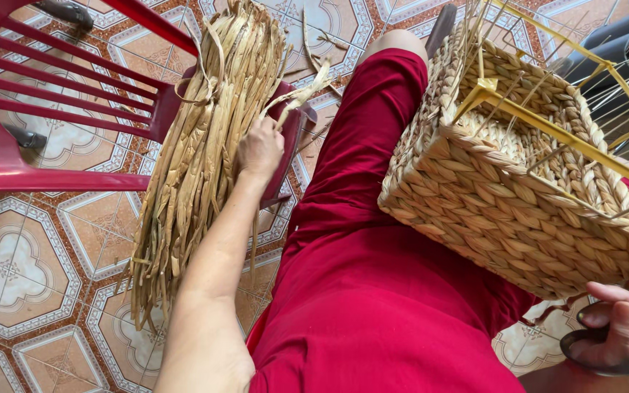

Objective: The person weaves a rectangular basket using dried palm leaves, trimming excess strands with scissors and threading new leaves through the frame to build up the sides.

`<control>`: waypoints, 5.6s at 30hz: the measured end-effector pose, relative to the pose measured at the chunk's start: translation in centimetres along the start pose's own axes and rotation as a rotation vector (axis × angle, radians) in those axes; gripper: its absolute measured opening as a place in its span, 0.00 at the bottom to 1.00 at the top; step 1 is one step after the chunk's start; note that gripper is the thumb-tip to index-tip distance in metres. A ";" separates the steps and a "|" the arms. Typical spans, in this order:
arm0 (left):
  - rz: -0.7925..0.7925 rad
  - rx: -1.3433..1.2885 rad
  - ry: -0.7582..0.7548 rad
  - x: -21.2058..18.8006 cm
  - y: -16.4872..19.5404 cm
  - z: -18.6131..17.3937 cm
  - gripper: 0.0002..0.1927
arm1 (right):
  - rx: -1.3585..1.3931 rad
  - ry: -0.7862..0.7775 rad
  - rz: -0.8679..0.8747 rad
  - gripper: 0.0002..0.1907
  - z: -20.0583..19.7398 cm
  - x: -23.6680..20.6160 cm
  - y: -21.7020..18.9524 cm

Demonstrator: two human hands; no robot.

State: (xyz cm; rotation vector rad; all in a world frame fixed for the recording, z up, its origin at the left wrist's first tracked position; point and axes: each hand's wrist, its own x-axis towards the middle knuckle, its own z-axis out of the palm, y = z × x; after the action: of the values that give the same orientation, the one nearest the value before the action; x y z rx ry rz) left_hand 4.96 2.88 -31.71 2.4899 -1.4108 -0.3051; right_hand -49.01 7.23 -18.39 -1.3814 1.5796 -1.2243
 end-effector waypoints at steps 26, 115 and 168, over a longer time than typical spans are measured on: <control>-0.275 -0.880 0.171 9.4 -4.3 -12.9 0.03 | 0.220 0.079 0.020 0.18 3.9 0.5 -4.7; 0.469 -1.394 -0.307 -9.5 8.9 -16.3 0.14 | 0.043 -0.890 0.052 0.27 22.1 0.4 -15.7; 0.399 -1.223 -0.675 -13.0 27.7 -13.4 0.10 | 0.206 -0.165 -0.197 0.36 -1.5 2.8 -11.0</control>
State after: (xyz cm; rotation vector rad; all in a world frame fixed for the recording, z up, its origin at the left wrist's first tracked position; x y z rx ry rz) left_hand -19.86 2.08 -9.34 1.1062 -1.2417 -1.4636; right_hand -47.40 4.99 -7.33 -1.4872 1.1932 -1.3110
